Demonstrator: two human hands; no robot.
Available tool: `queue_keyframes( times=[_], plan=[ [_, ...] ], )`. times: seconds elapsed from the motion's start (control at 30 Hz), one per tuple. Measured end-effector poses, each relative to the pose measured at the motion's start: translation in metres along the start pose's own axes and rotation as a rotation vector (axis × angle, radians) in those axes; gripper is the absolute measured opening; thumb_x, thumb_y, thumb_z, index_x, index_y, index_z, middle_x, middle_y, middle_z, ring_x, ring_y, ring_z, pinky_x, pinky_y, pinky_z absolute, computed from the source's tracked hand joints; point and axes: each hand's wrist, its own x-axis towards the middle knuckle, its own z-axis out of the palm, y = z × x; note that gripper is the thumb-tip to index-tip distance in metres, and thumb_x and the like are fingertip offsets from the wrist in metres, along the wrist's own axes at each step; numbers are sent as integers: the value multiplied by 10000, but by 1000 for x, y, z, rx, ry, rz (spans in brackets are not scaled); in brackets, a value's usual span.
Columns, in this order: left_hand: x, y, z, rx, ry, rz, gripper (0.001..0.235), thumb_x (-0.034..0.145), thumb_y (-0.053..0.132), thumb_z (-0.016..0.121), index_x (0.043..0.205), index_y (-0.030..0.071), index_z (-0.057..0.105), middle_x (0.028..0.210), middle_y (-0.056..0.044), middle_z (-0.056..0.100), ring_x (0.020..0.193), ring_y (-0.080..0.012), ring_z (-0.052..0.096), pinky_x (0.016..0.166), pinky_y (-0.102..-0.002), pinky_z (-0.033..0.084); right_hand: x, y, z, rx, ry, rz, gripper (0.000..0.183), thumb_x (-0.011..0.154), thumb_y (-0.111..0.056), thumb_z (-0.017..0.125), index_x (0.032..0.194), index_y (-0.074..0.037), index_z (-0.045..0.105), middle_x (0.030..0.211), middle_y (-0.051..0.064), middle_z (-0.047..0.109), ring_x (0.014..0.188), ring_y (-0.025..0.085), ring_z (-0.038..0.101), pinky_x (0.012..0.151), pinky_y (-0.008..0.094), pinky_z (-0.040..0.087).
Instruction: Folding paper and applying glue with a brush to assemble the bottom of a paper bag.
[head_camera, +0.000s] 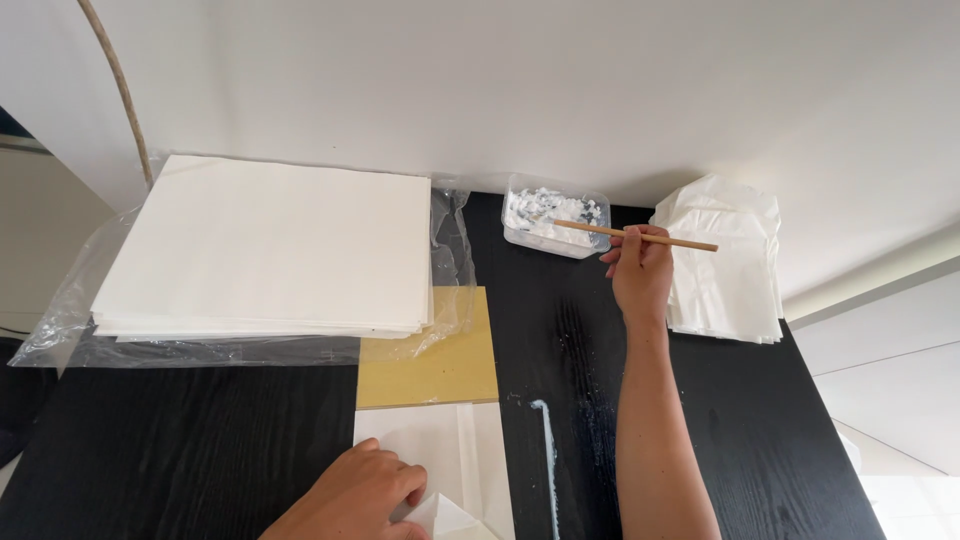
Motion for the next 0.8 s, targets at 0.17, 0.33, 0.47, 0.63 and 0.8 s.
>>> queue_keyframes(
  times=[0.17,0.33,0.47,0.63,0.8],
  plan=[
    [14,-16,16,38,-6,77,386,1011,557,714,945,190,616,881,5,680,798,-186,586,850,-347,387,0,-9,-2,-126,19,-44,157,1095,-228,416,1119,-99,503,923,26,702,703,119,673,623,308,553],
    [22,-28,31,56,12,112,417,1013,596,703,936,195,614,848,9,673,773,-184,602,860,-360,382,2,-7,4,0,20,-80,165,1103,-233,412,1095,-94,500,897,52,674,676,102,647,584,253,555],
    [26,-32,35,59,40,128,404,1021,579,704,914,203,599,821,12,657,754,-187,593,840,-359,380,4,-6,0,-160,22,-79,152,1096,-227,415,1113,-102,499,912,31,695,712,123,671,666,324,558],
    [28,-32,35,38,16,107,451,1044,632,624,893,208,591,780,14,620,726,-164,563,872,-338,365,8,-5,3,-36,58,-108,124,1097,-201,415,1076,-102,487,881,38,670,679,100,653,576,256,550],
    [28,-31,33,25,-24,100,393,1053,591,637,937,217,606,816,15,627,777,-167,573,876,-340,362,12,7,3,-73,-35,-139,160,1092,-221,413,1111,-83,494,924,77,673,699,110,653,599,267,552]
  ],
)
